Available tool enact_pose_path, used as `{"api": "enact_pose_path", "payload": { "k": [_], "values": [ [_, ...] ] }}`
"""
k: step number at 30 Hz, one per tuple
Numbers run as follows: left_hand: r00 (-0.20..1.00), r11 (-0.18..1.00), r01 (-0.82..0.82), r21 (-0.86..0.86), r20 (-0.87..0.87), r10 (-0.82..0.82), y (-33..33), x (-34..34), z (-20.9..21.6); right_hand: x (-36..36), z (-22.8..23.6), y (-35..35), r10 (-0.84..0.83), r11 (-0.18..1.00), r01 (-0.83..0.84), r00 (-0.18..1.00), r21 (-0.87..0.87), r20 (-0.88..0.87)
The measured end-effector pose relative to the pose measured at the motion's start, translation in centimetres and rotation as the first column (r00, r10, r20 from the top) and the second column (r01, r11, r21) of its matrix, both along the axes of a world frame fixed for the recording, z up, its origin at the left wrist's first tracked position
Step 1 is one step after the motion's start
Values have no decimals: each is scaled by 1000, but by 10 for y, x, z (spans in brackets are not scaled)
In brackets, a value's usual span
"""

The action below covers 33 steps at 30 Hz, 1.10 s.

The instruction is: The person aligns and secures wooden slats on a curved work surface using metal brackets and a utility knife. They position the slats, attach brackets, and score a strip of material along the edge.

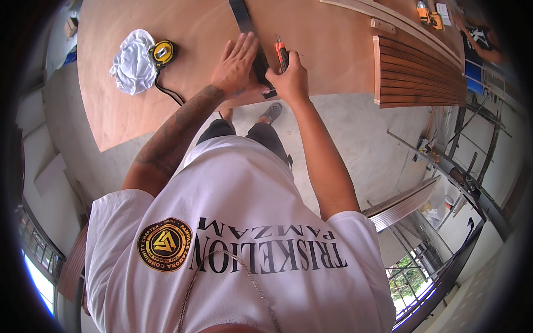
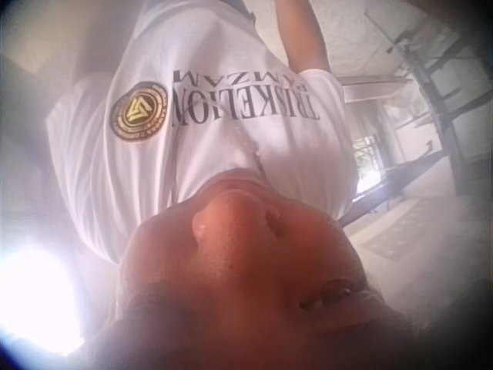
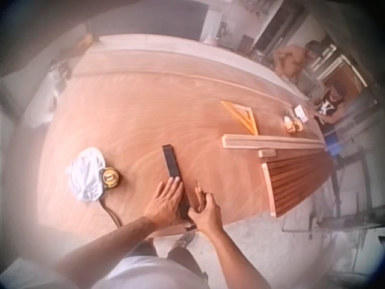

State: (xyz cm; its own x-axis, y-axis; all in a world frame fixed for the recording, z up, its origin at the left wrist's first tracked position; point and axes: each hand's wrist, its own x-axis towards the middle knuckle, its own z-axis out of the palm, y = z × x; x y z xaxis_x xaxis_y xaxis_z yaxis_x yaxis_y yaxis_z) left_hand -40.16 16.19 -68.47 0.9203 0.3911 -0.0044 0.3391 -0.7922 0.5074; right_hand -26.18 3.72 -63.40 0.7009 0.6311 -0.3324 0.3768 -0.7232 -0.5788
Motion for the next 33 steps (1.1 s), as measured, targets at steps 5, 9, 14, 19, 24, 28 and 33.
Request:
{"api": "enact_pose_path", "payload": {
  "k": [5,9,14,19,24,28,33],
  "values": [
    [999,1000,-11,-22,-32,10,0,1,2,4,3,14,70,995,-64,995,-78,70],
    [999,999,-9,-33,-32,7,-1,0,3,10,-7,13,161,984,-151,982,-92,102],
    [999,998,-1,-67,-38,-1,1,0,3,22,-13,-9,-42,997,37,996,61,83],
    [999,999,1,-32,-44,-3,0,2,4,27,1,-21,-15,999,18,998,48,-63],
    [999,1000,8,-1,-32,-8,1,1,2,4,-7,0,91,992,-87,995,87,-40],
    [1000,1000,7,5,-11,-7,0,0,0,-1,-10,3,43,995,-37,997,94,-66],
    [999,1000,15,10,-44,-15,1,1,1,-4,-14,-1,9,992,-5,999,123,-35]
  ]
}}
